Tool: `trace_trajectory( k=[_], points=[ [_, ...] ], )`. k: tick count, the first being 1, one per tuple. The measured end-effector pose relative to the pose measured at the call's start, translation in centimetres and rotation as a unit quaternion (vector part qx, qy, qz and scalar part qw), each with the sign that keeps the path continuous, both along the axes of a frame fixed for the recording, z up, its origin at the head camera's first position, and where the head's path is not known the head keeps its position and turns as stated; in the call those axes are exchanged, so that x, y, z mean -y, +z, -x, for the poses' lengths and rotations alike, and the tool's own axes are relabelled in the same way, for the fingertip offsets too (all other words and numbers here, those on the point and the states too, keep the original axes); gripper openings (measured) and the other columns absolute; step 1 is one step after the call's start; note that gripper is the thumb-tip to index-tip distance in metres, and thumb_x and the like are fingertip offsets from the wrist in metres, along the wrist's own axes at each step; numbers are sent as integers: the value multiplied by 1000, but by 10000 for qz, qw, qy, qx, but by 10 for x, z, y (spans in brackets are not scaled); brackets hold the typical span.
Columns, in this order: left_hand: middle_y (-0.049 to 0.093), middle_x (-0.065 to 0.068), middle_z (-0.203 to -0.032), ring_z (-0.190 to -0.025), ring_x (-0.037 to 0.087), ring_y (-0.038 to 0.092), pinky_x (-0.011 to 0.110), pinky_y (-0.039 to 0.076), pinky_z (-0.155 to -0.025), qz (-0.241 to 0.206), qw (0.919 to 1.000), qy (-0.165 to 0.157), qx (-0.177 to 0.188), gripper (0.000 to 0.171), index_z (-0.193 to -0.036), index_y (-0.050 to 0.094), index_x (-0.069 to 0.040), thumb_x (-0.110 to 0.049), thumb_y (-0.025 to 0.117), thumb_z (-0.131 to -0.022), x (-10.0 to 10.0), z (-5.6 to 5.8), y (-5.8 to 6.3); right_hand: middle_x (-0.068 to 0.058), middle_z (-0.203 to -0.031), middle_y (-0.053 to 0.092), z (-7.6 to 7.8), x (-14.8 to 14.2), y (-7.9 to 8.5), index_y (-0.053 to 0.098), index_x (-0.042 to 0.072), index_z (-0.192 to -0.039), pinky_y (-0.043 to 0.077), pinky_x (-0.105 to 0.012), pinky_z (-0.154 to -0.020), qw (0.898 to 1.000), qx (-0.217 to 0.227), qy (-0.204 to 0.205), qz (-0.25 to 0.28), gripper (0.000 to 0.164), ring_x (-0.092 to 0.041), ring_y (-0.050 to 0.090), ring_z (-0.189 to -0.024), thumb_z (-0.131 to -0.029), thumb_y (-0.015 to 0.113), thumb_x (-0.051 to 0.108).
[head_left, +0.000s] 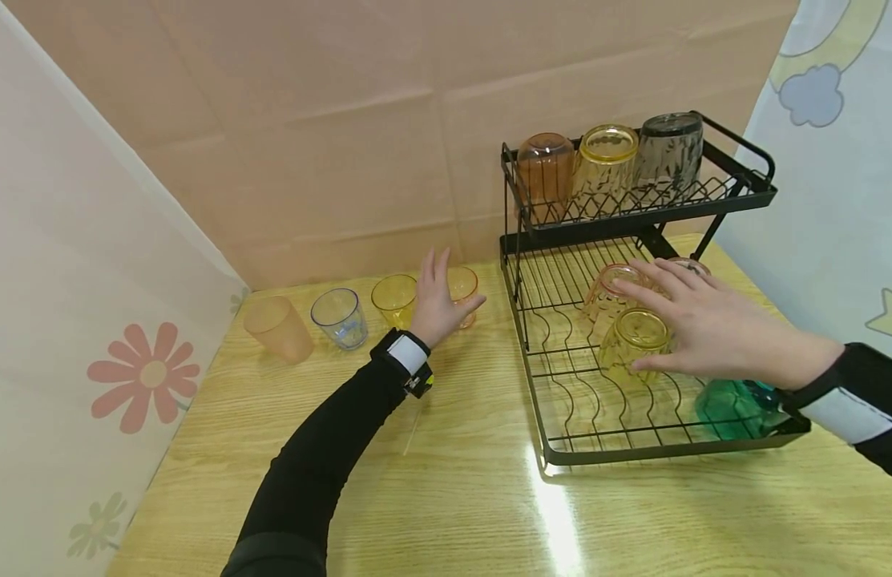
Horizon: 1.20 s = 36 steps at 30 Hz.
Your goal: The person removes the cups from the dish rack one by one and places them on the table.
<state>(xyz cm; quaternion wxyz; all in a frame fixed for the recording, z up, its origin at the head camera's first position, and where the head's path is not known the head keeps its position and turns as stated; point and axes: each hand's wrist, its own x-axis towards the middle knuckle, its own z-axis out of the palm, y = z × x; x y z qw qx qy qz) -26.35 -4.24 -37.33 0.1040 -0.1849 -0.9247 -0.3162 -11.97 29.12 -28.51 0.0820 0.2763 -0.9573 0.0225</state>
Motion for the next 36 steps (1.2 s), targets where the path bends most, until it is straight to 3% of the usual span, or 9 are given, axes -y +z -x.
trace_trajectory(
  k=[3, 7, 11, 16, 21, 25, 27, 32, 36],
  points=[
    [5, 19, -160, -146, 34, 3, 54, 10, -114, 702, 9970, -88, -326, 106, -156, 14, -11, -52, 76, -80, 4, -1, 10, -22, -153, 26, -1, -1, 1, 31, 18, -153, 22, -65, -106, 9999, -104, 68, 30, 104, -48, 27, -134, -70, 78, 59],
    [1, 17, -161, -146, 33, -2, 59, 5, -112, 1426, 9864, -193, -791, 117, -157, 9, -15, -63, 75, -74, 10, -5, 24, -23, -152, 27, -1, -1, 2, 30, 18, -153, 22, -64, -106, 9998, -152, 83, 38, 104, -48, 27, -134, -70, 79, 59],
    [-1, 16, -161, -146, 32, -6, 60, 0, -111, 1817, 9766, -317, -1103, 123, -158, 6, -16, -69, 74, -69, 13, -9, 40, -23, -153, 25, -1, -1, 4, 30, 18, -153, 21, -64, -107, 10000, -56, -5, 23, 104, -48, 26, -135, -71, 78, 59],
    [-6, 14, -161, -146, 31, -9, 59, -3, -111, 2134, 9696, -351, -1148, 128, -158, 3, -18, -75, 71, -66, 14, -19, 57, -23, -154, 23, -1, 2, 4, 26, 19, -155, 20, -68, -104, 9997, 195, -144, -77, 105, -48, 24, -136, -73, 76, 61],
    [-10, 9, -161, -146, 28, -11, 58, -3, -111, 2272, 9662, -573, -1078, 129, -158, -1, -22, -79, 67, -65, 9, -34, 64, -25, -154, 23, -1, 6, 3, 23, 19, -156, 24, -73, -98, 9985, 391, -277, -259, 105, -50, 24, -136, -74, 72, 65],
    [-7, 9, -162, -146, 27, -11, 58, -1, -112, 2192, 9658, -892, -1059, 128, -158, 0, -21, -80, 66, -65, 3, -49, 64, -25, -154, 22, -1, 8, 0, 25, 16, -155, 46, -64, -84, 9981, 430, -291, -317, 106, -51, 27, -133, -74, 70, 68],
    [-5, 10, -162, -146, 28, -9, 59, 0, -112, 2093, 9672, -1019, -1015, 127, -158, 1, -21, -80, 66, -65, 0, -56, 63, -24, -155, 20, -1, 9, -2, 27, 15, -154, 50, -59, -76, 9981, 442, -283, -315, 106, -51, 29, -133, -74, 69, 68],
    [-2, 8, -162, -146, 28, -5, 58, 1, -112, 1791, 9741, -1212, -654, 127, -158, 1, -23, -77, 70, -65, -6, -70, 64, -25, -155, 19, -1, 11, -6, 26, 13, -154, 51, -57, -74, 9972, 623, -315, -287, 107, -52, 30, -131, -74, 65, 73],
    [-3, 5, -162, -147, 27, -3, 58, 2, -111, 1600, 9782, -1302, -230, 125, -157, -2, -26, -76, 69, -67, -11, -78, 63, -29, -149, 27, -1, 13, -8, 30, 10, -153, 52, -40, -58, 9964, 762, -330, -182, 106, -51, 45, -119, -75, 64, 73]
  ],
)
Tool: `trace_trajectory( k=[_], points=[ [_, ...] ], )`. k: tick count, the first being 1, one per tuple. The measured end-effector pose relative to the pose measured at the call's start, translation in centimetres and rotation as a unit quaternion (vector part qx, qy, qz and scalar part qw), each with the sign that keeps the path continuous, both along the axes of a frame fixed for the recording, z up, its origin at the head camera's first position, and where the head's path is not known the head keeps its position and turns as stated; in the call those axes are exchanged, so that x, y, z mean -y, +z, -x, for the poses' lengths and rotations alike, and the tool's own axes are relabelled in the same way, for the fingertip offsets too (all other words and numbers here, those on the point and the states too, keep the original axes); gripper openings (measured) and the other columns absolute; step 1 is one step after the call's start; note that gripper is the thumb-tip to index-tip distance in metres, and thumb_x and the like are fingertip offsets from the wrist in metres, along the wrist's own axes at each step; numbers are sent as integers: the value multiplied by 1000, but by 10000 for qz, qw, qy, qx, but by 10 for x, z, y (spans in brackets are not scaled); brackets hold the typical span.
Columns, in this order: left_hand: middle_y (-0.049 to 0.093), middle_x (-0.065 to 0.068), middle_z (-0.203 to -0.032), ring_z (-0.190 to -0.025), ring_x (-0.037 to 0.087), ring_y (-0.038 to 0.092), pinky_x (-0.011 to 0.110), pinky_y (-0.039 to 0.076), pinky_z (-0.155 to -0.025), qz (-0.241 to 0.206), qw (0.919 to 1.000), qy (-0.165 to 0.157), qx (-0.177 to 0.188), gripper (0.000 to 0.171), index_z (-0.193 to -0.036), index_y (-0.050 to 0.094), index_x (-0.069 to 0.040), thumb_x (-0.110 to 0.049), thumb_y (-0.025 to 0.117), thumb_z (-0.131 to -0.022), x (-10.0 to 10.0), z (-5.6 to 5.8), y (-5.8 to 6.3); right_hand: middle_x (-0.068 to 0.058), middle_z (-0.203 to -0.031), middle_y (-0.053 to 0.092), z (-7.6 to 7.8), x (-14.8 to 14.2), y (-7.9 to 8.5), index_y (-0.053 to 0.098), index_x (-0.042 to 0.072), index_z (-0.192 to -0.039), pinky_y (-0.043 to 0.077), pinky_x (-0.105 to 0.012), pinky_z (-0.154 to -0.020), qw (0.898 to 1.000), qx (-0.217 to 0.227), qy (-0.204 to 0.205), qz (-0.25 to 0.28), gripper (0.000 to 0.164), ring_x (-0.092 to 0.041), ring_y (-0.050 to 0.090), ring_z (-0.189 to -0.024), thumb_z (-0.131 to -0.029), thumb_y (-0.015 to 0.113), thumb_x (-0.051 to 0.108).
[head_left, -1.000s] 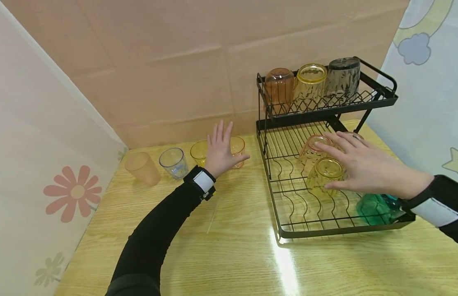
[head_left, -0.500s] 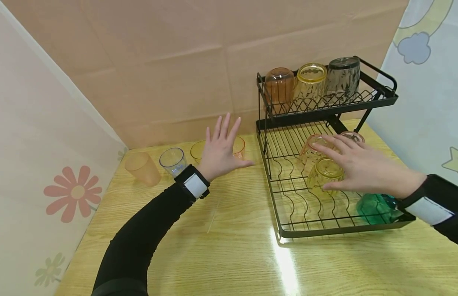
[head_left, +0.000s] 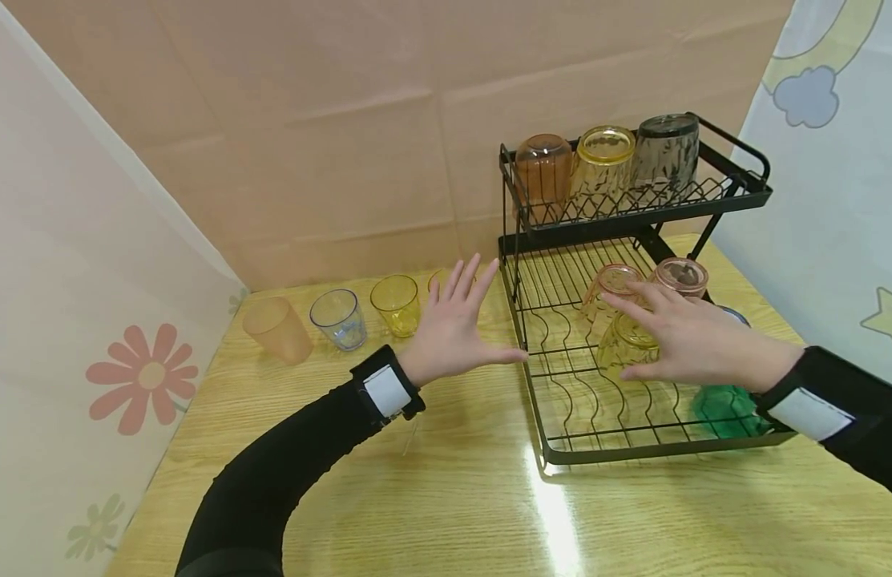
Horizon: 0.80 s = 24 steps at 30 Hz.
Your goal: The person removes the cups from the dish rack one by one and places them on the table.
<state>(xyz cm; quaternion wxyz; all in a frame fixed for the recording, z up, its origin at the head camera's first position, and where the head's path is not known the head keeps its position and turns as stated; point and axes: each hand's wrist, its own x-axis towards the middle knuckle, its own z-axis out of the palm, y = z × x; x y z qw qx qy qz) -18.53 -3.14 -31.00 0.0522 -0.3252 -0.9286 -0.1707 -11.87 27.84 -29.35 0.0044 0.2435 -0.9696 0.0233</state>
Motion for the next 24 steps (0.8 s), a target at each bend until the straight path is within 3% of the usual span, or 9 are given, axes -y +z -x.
trace_trajectory(
  k=[3, 5, 9, 12, 15, 20, 24],
  points=[
    [-3, 3, -162, -147, 26, 0, 57, 4, -111, -131, 9990, -15, 433, 122, -157, -3, -27, -75, 67, -70, -4, -5, -1, -28, -143, 33, 0, 1, -3, 36, 9, -150, 45, -29, -47, 9999, 72, -22, 113, 102, -40, 61, -95, -75, 66, 71],
    [-2, 2, -162, -147, 26, 4, 57, 6, -111, -308, 9965, -35, 773, 119, -157, -3, -27, -72, 68, -72, -7, -8, -2, -28, -139, 37, 0, 2, -5, 39, 7, -147, 41, -26, -45, 9998, 120, -31, 159, 99, -34, 62, -89, -75, 68, 69],
    [5, 3, -162, -146, 29, 11, 60, 11, -110, -744, 9880, -53, 1354, 114, -158, 3, -26, -66, 71, -75, -10, -12, -3, -27, -130, 43, 4, 4, -8, 44, 4, -143, 47, -31, -50, 9994, 267, -112, 181, 97, -39, 60, -94, -75, 69, 68],
    [9, 2, -161, -144, 30, 16, 63, 20, -107, -1197, 9756, -100, 1839, 108, -157, 6, -27, -59, 73, -78, -11, -14, -4, -28, -125, 46, 9, 5, -11, 47, 1, -140, 51, -39, -55, 9987, 403, -242, 177, 94, -46, 56, -101, -77, 68, 67],
    [12, 2, -161, -143, 32, 21, 63, 25, -105, -1743, 9529, -163, 2475, 101, -157, 8, -28, -53, 72, -82, -13, -17, -5, -33, -122, 46, 15, 6, -14, 49, 0, -136, 52, -45, -57, 9975, 558, -380, 196, 88, -50, 56, -99, -80, 67, 65],
    [14, 5, -161, -143, 34, 20, 63, 26, -104, -2470, 9046, -291, 3462, 90, -157, 11, -25, -50, 64, -89, -14, -23, -6, -41, -121, 45, 24, 10, -22, 48, -4, -133, 51, -56, -66, 9961, 701, -528, 79, 80, -57, 53, -101, -86, 65, 58],
    [17, 5, -160, -144, 29, 18, 60, 25, -107, -2932, 8656, -342, 4045, 82, -157, 15, -24, -50, 58, -92, -15, -30, -5, -42, -120, 46, 29, 11, -29, 48, -7, -131, 50, -59, -69, 9964, 612, -569, -155, 76, -58, 53, -99, -87, 65, 53]
  ],
)
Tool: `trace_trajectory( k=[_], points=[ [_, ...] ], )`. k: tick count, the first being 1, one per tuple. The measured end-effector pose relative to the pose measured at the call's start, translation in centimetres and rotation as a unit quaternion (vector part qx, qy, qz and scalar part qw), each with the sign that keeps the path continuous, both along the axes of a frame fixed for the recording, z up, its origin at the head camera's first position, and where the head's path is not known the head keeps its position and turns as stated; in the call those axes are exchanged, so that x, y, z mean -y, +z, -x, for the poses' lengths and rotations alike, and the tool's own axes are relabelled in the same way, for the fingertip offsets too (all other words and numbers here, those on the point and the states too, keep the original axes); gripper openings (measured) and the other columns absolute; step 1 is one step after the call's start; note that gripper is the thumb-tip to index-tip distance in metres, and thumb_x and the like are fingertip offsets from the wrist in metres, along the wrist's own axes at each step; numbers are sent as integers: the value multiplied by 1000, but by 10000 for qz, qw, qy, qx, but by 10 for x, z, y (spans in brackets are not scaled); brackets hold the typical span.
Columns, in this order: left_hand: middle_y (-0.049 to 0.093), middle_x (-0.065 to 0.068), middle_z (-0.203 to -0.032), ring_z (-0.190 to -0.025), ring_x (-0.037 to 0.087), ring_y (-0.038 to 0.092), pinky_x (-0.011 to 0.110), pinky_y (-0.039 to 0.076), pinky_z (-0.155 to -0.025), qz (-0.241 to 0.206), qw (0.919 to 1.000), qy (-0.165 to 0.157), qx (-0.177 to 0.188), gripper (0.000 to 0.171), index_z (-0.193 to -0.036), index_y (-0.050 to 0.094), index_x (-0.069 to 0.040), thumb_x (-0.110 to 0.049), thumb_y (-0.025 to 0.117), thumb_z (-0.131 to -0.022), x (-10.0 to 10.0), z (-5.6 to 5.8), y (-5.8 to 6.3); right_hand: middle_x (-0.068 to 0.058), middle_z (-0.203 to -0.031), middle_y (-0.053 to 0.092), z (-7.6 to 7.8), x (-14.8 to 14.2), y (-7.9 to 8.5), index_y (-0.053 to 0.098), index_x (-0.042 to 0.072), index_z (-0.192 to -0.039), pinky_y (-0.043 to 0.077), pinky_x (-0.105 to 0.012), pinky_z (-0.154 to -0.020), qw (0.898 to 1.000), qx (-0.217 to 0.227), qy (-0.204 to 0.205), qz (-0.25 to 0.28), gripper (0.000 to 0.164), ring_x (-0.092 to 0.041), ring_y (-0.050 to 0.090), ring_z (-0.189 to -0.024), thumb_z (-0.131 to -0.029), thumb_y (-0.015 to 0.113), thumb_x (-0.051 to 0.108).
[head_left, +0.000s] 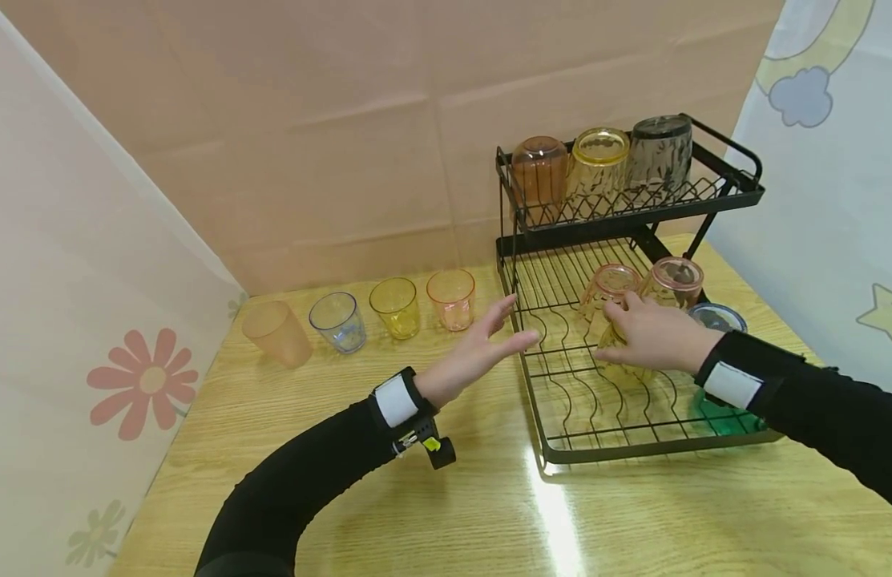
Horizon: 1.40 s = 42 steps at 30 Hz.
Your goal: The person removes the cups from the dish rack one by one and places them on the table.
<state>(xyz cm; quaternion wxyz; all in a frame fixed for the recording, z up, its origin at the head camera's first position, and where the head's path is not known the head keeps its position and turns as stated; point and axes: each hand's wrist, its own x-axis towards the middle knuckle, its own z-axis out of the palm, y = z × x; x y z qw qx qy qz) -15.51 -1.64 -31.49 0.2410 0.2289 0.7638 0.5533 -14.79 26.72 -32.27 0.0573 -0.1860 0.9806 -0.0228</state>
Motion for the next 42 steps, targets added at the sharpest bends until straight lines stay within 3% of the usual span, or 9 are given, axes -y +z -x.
trace_trajectory(
  k=[6, 12, 20, 27, 32, 37, 42],
  points=[
    [26, 10, -156, -141, 28, 27, 57, 21, -110, -774, 9928, 71, 907, 68, -156, 20, -18, -46, 44, -98, -4, -12, 4, -36, -109, 52, 2, 2, -5, 53, -7, -121, 51, -52, -57, 9992, -367, -105, -108, 66, -48, 58, -84, -87, 69, 46],
    [26, 16, -155, -139, 33, 29, 56, 22, -110, -1643, 9683, 105, 1880, 74, -155, 17, -12, -54, 37, -98, -9, -18, 4, -33, -103, 57, 0, 5, -4, 56, -9, -120, 50, -46, -51, 9972, -734, -91, -96, 62, -38, 61, -71, -86, 70, 41],
    [30, 17, -153, -139, 37, 28, 59, 21, -109, -2301, 9431, 462, 2356, 75, -154, 22, -12, -58, 38, -96, -16, -19, 10, -22, -87, 58, -14, 12, 14, 60, -6, -109, 41, -33, -40, 9939, -1088, -89, 184, 52, -19, 51, -52, -85, 71, 39],
    [32, 17, -151, -137, 38, 31, 59, 22, -109, -2586, 9260, 918, 2594, 77, -153, 26, -13, -57, 46, -93, -31, -19, 12, -26, -100, 54, -30, 15, 40, 56, -4, -118, 39, -33, -39, 9839, -1438, -625, 860, 54, -20, 49, -53, -88, 69, 38],
    [31, 18, -151, -137, 39, 31, 60, 20, -109, -2665, 9172, 1183, 2716, 83, -154, 24, -13, -60, 50, -91, -47, -21, 6, -21, -96, 51, -35, 15, 43, 58, -3, -113, 36, -32, -40, 9583, -2157, -854, 1669, 46, -25, 45, -60, -86, 71, 33],
    [30, 19, -152, -137, 39, 31, 61, 22, -108, -2746, 9105, 1315, 2797, 87, -154, 23, -13, -63, 51, -89, -60, -21, 4, -15, -92, 52, -35, 19, 42, 59, -1, -108, 33, -32, -47, 9174, -2940, -761, 2572, 38, -23, 43, -62, -83, 74, 23],
    [29, 20, -152, -135, 40, 33, 63, 22, -107, -3024, 8946, 1522, 2918, 89, -153, 24, -12, -64, 54, -88, -71, -22, 6, -16, -93, 55, -30, 27, 40, 60, -5, -107, 32, -28, -59, 8750, -3375, -560, 3426, 37, -21, 43, -71, -81, 74, 18]
  ],
)
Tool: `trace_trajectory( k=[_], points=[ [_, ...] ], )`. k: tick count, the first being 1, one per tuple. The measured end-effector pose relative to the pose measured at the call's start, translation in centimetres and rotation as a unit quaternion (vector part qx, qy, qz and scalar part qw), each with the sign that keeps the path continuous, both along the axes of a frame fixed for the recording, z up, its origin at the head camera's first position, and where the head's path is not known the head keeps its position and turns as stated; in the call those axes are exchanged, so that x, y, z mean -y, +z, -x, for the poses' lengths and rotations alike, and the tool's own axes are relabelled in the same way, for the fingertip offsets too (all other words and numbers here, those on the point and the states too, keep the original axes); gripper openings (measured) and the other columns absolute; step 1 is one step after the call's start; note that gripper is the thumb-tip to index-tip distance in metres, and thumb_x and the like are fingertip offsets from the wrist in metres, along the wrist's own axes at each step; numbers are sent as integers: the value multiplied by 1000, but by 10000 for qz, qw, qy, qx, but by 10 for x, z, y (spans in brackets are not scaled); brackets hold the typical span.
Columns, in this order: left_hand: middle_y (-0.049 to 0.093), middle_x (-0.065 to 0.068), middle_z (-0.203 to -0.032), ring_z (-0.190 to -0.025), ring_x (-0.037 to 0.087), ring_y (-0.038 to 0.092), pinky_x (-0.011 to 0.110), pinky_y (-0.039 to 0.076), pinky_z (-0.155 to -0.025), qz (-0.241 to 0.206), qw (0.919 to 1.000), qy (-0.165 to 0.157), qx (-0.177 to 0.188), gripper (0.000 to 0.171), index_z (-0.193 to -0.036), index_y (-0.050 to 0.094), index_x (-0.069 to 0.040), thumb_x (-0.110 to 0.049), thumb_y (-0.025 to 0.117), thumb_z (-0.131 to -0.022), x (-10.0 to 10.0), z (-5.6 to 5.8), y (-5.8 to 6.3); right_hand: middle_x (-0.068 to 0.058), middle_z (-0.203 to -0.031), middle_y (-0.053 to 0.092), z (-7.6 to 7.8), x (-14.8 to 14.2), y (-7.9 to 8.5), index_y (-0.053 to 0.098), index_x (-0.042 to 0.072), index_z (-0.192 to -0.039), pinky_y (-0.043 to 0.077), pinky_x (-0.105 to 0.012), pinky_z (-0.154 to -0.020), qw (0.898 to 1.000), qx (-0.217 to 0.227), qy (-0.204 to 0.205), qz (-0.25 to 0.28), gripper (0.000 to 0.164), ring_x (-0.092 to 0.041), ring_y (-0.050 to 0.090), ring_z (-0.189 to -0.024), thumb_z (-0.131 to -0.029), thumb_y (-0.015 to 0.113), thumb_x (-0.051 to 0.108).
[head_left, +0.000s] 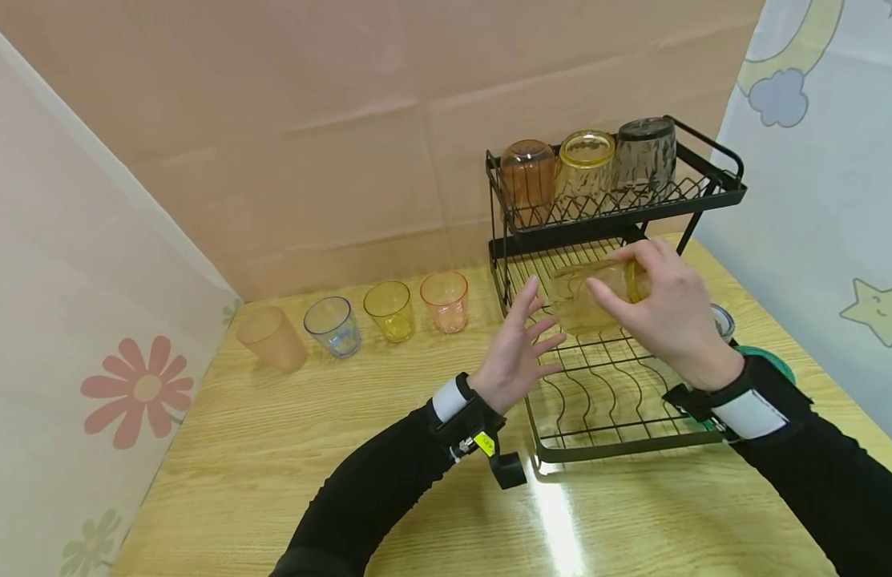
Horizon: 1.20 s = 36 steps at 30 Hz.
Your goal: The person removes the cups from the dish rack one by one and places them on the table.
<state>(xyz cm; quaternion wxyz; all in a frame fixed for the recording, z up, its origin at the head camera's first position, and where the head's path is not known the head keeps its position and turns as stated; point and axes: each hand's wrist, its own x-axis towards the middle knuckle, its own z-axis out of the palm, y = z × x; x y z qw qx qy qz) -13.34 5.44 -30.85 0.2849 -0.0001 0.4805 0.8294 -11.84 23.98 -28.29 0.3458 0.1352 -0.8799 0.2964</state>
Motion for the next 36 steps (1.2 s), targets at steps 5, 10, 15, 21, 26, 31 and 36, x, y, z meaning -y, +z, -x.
trace_trajectory(
  k=[5, 10, 15, 21, 26, 31, 36],
  points=[
    [27, 22, -152, -134, 42, 34, 66, 23, -105, -107, 9991, 363, 172, 94, -153, 25, -11, -68, 55, -85, -4, 0, 0, -17, -98, 57, 7, 9, -7, 61, -6, -109, 37, -14, -61, 9973, -123, 137, 708, 36, -18, 48, -82, -82, 72, 15],
    [25, 22, -153, -133, 43, 34, 68, 24, -103, -173, 9965, 757, 300, 97, -154, 23, -12, -71, 55, -83, -5, -1, 0, -14, -103, 56, 10, 19, -15, 59, -4, -114, 40, -19, -65, 9892, 332, 241, 1406, 33, -14, 46, -89, -88, 67, 15],
    [29, 20, -151, -132, 45, 35, 68, 26, -102, -223, 9931, 1084, 399, 98, -154, 24, -17, -72, 57, -80, -4, -4, 2, -12, -104, 55, 10, 31, -23, 59, -4, -115, 43, -16, -62, 9845, 547, 401, 1619, 33, -15, 48, -87, -89, 65, 15],
    [47, 13, -134, -121, 39, 47, 63, 34, -98, -130, 9885, 1431, 466, 83, -143, 42, -27, -73, 61, -77, -3, -4, 5, -16, -100, 56, 12, 46, -34, 60, -5, -111, 41, -30, -71, 9835, 217, 716, 1647, 34, -19, 48, -89, -84, 68, 15],
    [58, 10, -120, -102, 29, 56, 53, 42, -92, -37, 9817, 1826, 535, 67, -126, 58, -23, -69, 65, -77, 3, -4, 1, -16, -99, 55, 14, 61, -45, 61, -4, -111, 36, -32, -72, 9799, -128, 1055, 1686, 37, -20, 48, -90, -83, 68, 18],
    [59, 6, -114, -92, 24, 57, 44, 49, -82, -61, 9750, 2183, 419, 50, -102, 65, -16, -61, 67, -80, 14, -6, -2, -15, -101, 54, 15, 75, -50, 59, -1, -114, 36, -27, -68, 9781, -409, 1375, 1508, 41, -22, 47, -88, -82, 67, 24],
    [54, 7, -114, -90, 23, 55, 41, 49, -78, 39, 9739, 2259, 228, 47, -97, 61, -11, -56, 66, -83, 29, -7, -3, -16, -111, 52, 12, 83, -47, 54, 0, -120, 42, -31, -64, 9783, -128, 1706, 1164, 46, -23, 49, -90, -86, 67, 29]
  ],
)
